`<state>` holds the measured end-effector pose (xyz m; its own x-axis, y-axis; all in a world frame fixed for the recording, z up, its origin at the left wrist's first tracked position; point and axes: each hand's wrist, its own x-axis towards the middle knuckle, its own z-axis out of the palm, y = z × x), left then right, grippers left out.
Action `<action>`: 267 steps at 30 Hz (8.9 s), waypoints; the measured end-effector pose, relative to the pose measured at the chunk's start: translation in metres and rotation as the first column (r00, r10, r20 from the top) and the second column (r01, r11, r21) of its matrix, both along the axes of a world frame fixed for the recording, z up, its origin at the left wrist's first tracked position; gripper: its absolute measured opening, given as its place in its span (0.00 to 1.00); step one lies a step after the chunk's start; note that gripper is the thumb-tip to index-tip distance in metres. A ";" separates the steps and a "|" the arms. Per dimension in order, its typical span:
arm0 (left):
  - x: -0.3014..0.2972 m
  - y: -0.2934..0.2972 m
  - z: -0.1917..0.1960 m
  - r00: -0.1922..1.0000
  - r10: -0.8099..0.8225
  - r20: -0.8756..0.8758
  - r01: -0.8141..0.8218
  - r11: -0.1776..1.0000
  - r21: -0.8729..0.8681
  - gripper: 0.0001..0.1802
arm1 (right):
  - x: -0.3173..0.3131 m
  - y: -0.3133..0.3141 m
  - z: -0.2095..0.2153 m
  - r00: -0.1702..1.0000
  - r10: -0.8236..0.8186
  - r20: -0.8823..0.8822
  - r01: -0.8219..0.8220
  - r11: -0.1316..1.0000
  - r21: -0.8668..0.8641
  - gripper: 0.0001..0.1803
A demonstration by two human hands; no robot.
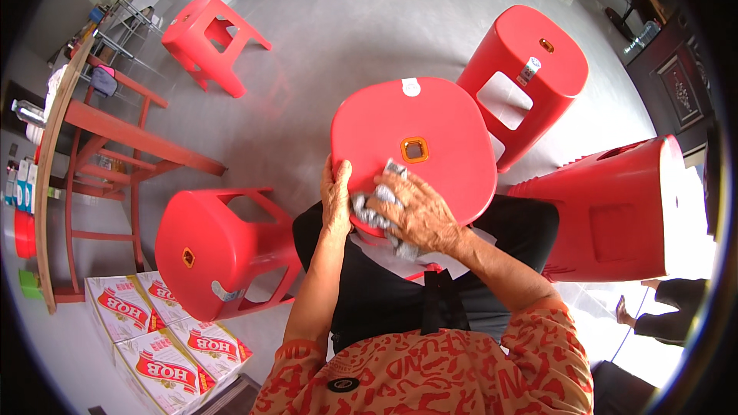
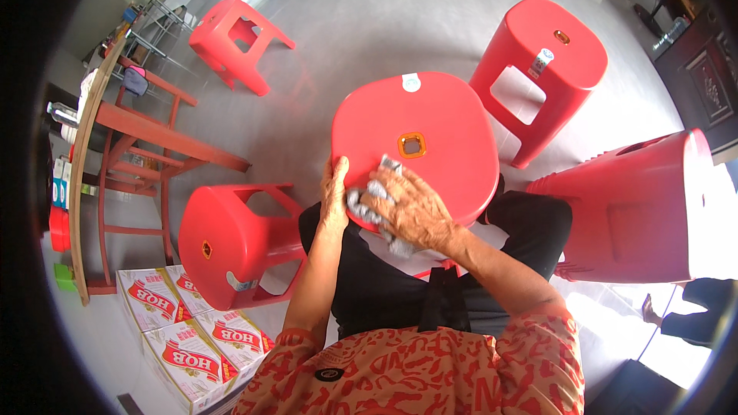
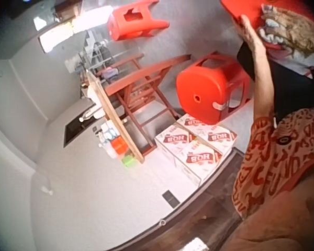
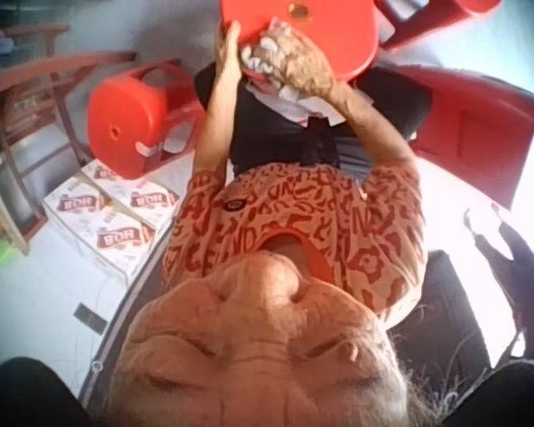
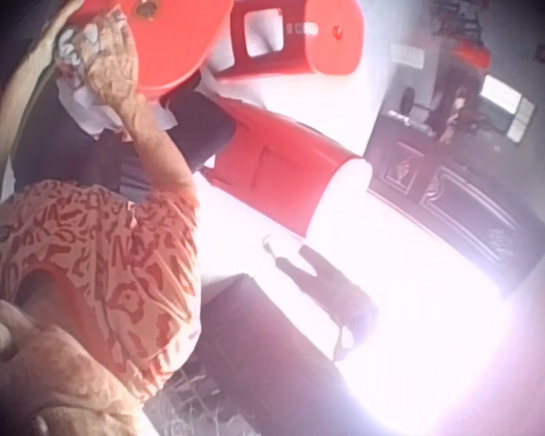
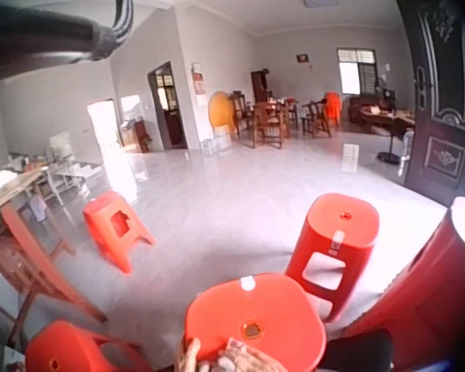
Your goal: The person sits on the floor and wipes red plastic stools with a cloth. They handle the stools one at a time, turning them over to clean the top, sides, and legs before placing them back down.
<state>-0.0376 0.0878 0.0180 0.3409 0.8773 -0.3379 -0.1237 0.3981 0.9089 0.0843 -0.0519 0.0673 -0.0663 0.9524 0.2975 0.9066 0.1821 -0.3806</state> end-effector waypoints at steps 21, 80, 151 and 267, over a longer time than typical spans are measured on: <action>0.000 0.002 -0.007 0.997 -0.011 -0.071 0.024 0.983 0.184 0.28 | -0.029 -0.007 -0.015 0.930 -0.360 0.075 0.343 0.923 0.172 0.29; 0.064 -0.064 0.040 0.643 0.139 -0.753 0.743 0.126 0.658 0.34 | 0.134 -0.015 -0.065 -0.484 -0.246 -0.840 0.226 0.892 -0.392 0.31; -0.004 -0.038 0.097 0.449 -0.419 -0.789 0.835 0.512 0.204 0.28 | 0.171 0.048 -0.038 0.511 -0.114 -0.852 0.126 0.990 -0.057 0.14; 0.021 -0.032 0.090 0.583 -0.362 -0.727 0.791 0.457 0.407 0.18 | 0.156 0.079 -0.013 0.987 -0.129 -0.092 0.114 0.982 -0.151 0.12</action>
